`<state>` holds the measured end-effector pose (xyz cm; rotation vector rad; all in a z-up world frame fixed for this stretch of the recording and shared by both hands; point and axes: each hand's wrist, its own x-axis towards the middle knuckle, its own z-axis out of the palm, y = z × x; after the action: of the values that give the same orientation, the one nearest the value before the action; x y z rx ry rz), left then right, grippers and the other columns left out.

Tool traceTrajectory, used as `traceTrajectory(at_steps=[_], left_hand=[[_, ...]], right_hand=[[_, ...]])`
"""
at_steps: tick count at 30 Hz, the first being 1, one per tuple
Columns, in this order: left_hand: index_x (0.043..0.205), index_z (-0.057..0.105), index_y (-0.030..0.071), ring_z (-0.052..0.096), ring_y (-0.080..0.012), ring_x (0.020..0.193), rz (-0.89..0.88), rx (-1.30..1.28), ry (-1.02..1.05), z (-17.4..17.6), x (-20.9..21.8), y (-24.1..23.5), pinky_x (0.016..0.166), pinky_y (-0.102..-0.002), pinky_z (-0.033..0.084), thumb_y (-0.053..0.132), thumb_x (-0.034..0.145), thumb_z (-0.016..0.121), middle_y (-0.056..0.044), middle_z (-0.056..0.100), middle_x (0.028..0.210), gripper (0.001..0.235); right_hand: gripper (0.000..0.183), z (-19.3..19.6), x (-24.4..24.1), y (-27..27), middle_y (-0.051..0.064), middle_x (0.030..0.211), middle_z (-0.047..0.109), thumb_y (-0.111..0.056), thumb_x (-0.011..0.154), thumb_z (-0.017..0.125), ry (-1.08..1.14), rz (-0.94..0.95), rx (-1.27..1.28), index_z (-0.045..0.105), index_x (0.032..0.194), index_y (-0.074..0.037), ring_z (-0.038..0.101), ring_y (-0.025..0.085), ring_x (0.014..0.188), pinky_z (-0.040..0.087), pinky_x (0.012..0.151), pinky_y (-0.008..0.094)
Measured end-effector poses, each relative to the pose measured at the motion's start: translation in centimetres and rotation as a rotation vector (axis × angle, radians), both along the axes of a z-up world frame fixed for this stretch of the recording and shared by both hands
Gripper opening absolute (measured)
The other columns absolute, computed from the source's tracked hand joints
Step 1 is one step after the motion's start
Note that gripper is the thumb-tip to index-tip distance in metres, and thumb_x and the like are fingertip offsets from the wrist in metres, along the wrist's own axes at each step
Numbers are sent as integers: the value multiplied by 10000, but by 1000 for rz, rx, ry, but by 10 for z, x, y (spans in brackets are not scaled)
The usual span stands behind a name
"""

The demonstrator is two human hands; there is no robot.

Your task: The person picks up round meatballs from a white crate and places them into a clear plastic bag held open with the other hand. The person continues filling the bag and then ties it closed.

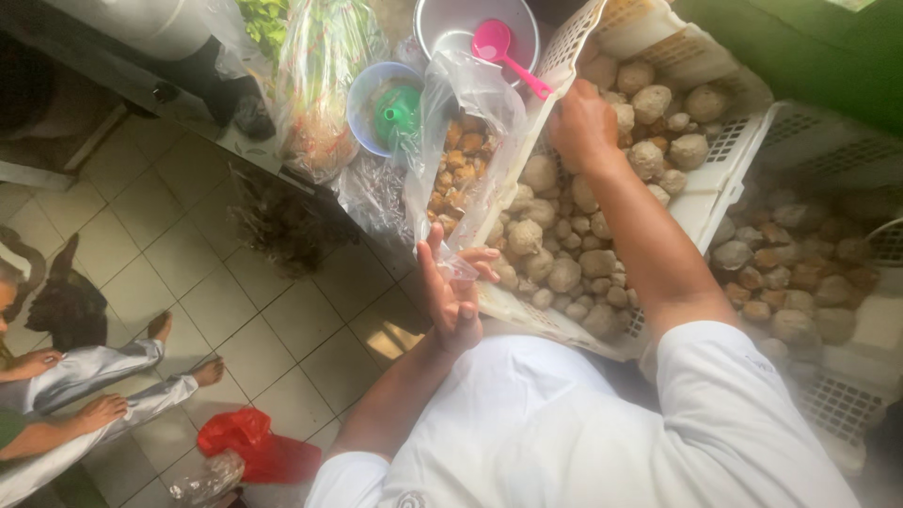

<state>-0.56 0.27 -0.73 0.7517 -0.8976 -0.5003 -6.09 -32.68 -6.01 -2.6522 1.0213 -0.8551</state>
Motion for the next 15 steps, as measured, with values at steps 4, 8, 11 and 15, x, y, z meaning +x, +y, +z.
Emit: traceTrajectory(at_steps=[4, 8, 11, 15], left_hand=[[1694, 13, 205, 635, -298, 1238, 21, 16, -26, 0, 1, 1, 784, -317, 586, 508, 1071, 566, -61, 110, 1770, 887], [1696, 9, 205, 626, -293, 1241, 14, 16, -16, 1, 0, -1, 788, -315, 581, 502, 1068, 576, -59, 108, 1767, 897], [1696, 2, 205, 623, -291, 1250, 3, 16, -11, 3, 2, -2, 796, -318, 581, 510, 1065, 579, -67, 107, 1772, 907], [1686, -24, 221, 617, -287, 1260, -13, 56, -34, 1, 1, 2, 815, -315, 580, 499, 1071, 587, -70, 92, 1776, 911]], right_hand=[[229, -38, 12, -17, 219, 1014, 691, -187, 887, 660, 343, -121, 123, 695, 1050, -31, 711, 417, 803, 553, 656, 520], [156, -24, 2, -16, 200, 999, 706, -171, 981, 633, 343, -24, 95, 691, 1059, -49, 713, 407, 848, 552, 730, 522], [218, 9, -20, 13, 184, 924, 723, -204, 978, 653, 56, -85, 195, 679, 1108, -31, 701, 389, 798, 543, 719, 505], [202, 73, -44, 46, 69, 995, 677, -87, 1024, 586, -771, 101, 597, 611, 1209, -8, 600, 144, 769, 522, 667, 288]])
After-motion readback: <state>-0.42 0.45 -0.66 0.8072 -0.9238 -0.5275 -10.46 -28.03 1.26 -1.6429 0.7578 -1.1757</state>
